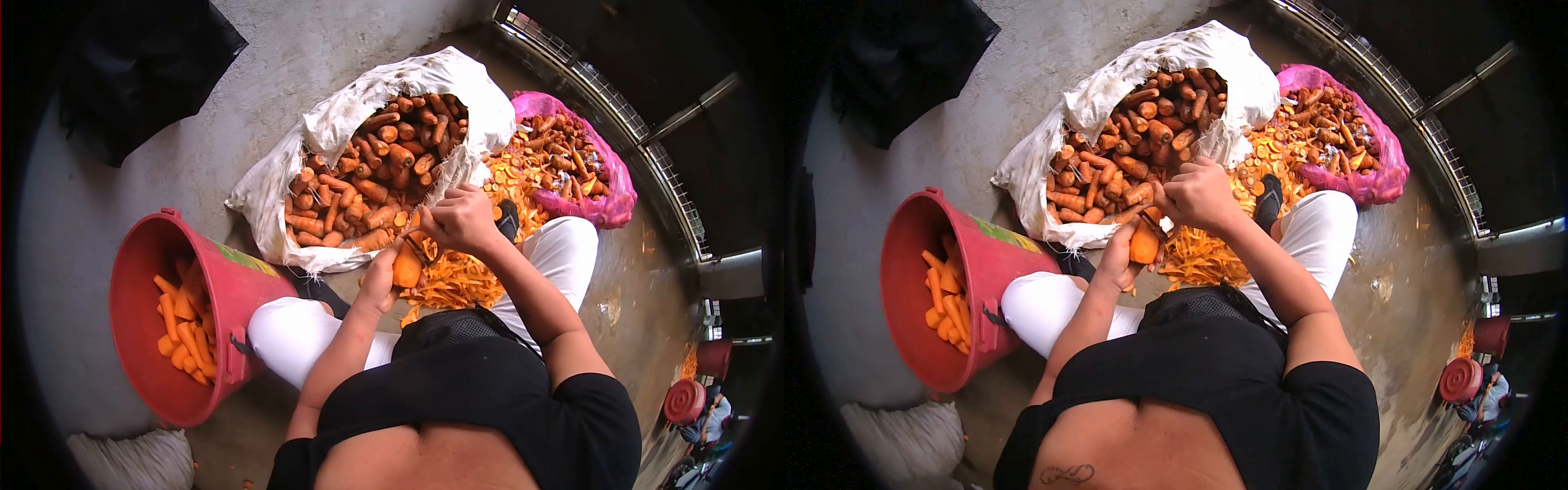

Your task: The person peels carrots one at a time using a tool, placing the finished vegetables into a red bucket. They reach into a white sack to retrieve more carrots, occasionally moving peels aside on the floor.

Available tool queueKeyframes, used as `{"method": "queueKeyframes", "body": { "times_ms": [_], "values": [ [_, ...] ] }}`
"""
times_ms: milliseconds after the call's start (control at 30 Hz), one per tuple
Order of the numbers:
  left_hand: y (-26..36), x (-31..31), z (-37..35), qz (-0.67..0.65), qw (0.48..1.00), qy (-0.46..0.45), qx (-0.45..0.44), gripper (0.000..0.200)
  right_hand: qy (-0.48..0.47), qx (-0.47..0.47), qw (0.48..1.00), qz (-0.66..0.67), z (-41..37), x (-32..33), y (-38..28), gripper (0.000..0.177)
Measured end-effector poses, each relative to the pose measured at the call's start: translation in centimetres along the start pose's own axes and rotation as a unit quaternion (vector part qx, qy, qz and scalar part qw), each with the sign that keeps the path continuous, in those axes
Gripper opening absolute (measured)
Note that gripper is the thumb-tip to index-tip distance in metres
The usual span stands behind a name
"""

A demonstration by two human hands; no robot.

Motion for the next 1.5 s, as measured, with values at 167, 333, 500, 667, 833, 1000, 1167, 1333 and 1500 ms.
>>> {"method": "queueKeyframes", "body": {
  "times_ms": [167,333,500,667,833,1000,1167,1333,1500],
  "values": [
    [-0.2,0.5,0.2,-0.003,1.000,-0.014,0.028,0.041,0.018,-0.037,0.999,-0.032,-0.2,-0.4,1.3,0.042],
    [0.3,0.2,-0.5,0.014,0.997,-0.037,0.059,0.043,-0.001,-0.138,0.965,-0.223,-1.2,-0.6,9.9,0.047],
    [0.5,0.2,-0.3,-0.035,0.994,-0.077,0.062,0.044,-0.006,-0.319,0.932,-0.173,-3.1,1.9,11.9,0.049],
    [-0.4,0.0,0.4,-0.026,0.998,-0.024,0.045,0.044,-0.010,-0.433,0.901,0.036,-3.3,1.0,8.1,0.048],
    [-1.6,1.6,1.0,-0.027,0.999,-0.026,0.033,0.043,-0.037,-0.370,0.919,0.131,-2.2,0.0,5.2,0.044],
    [-1.3,1.5,1.1,-0.060,0.998,-0.002,0.009,0.039,-0.021,-0.108,0.992,0.056,-1.8,0.1,-0.1,0.034],
    [-1.3,1.6,0.9,-0.055,0.996,0.073,-0.004,0.035,-0.021,-0.005,0.999,0.024,-1.9,-1.0,-3.0,0.039],
    [-1.0,0.2,0.6,-0.006,0.995,0.076,-0.060,0.032,-0.041,-0.042,0.997,0.049,-1.6,-1.4,-1.8,0.038],
    [-0.8,0.3,0.4,0.033,0.997,0.044,-0.061,0.032,-0.065,-0.063,0.995,0.052,-1.8,-1.6,-0.7,0.037]
  ]
}}
Point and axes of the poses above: each hand's wrist, its own z-axis towards the middle knuckle, its own x-axis out of the back of the hand, y = z × x, the point moved 1 cm from there along z, towards the middle knuckle, and after that the axes turned 8 degrees about -x, right-handed, at the moved point
